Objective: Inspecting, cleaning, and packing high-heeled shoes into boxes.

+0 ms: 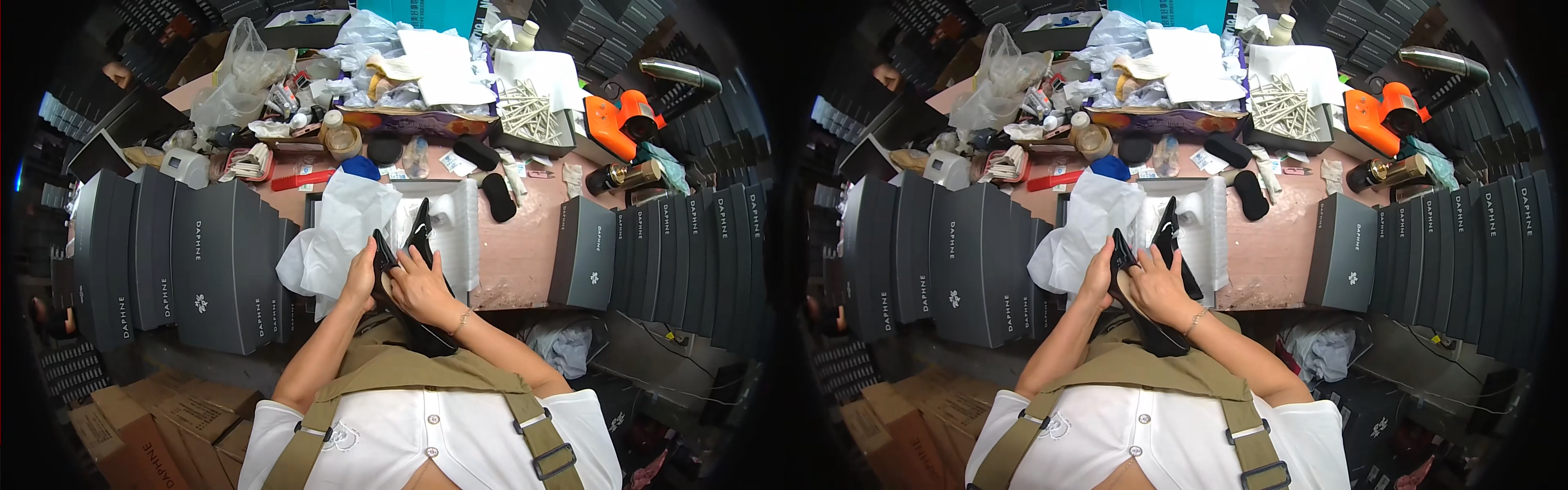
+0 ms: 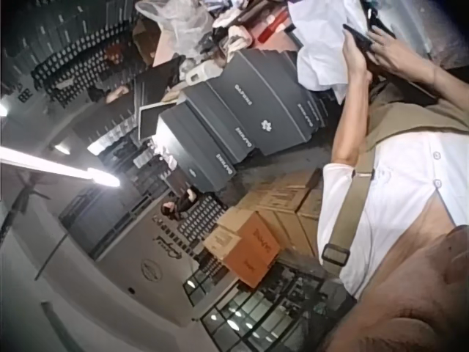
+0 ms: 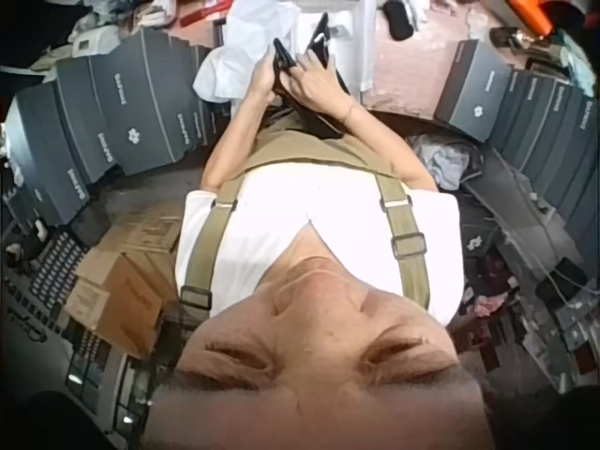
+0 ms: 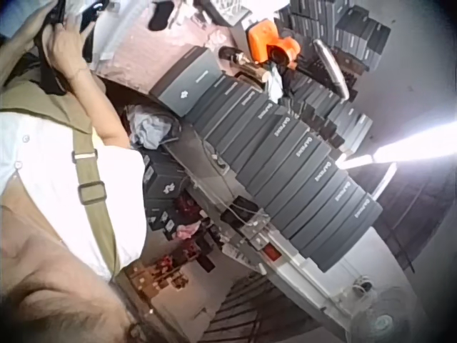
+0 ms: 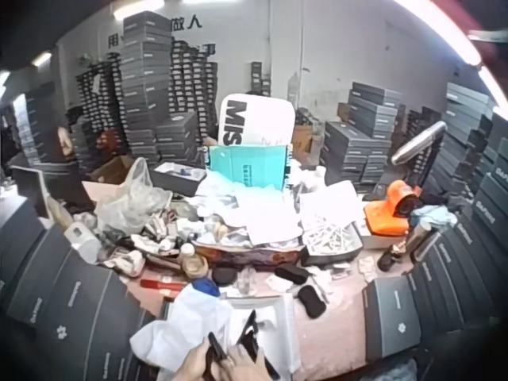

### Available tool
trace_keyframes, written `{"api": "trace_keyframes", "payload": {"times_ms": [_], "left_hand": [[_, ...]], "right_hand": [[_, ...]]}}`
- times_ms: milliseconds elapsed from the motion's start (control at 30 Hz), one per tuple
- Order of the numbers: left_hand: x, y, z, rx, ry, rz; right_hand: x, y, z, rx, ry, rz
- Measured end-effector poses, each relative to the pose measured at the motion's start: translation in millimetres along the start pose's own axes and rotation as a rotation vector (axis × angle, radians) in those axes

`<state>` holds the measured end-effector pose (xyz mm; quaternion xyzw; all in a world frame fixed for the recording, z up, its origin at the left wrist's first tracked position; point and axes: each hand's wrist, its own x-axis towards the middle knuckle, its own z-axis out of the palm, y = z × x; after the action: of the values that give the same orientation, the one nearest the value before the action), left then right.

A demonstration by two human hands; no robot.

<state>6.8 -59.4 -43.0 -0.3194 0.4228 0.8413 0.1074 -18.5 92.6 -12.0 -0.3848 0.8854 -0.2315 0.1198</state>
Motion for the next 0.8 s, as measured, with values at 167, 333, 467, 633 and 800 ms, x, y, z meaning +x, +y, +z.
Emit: {"api": "trace_keyframes", "payload": {"times_ms": [167, 333, 467, 633, 800], "left_hand": [[8, 6, 14, -0.072, -0.039, 0.057], [17, 18, -7, -0.129, -0.155, -0.02], [3, 9, -3, -0.2, -0.081, -0.058], [-31, -4, 12, -0.456, -0.116, 0.063], [-47, -31, 15, -0.523, -0.12, -0.13]], "right_hand": [[24, 16, 12, 0.193, 0.014, -0.129], [37, 5, -11, 0.306, -0.026, -0.291], [3, -1, -31, 0.374, -0.244, -0.366], [-21, 8, -20, 0.708, -0.032, -0.281], [48, 71, -6, 0.276, 0.273, 0.03]]}}
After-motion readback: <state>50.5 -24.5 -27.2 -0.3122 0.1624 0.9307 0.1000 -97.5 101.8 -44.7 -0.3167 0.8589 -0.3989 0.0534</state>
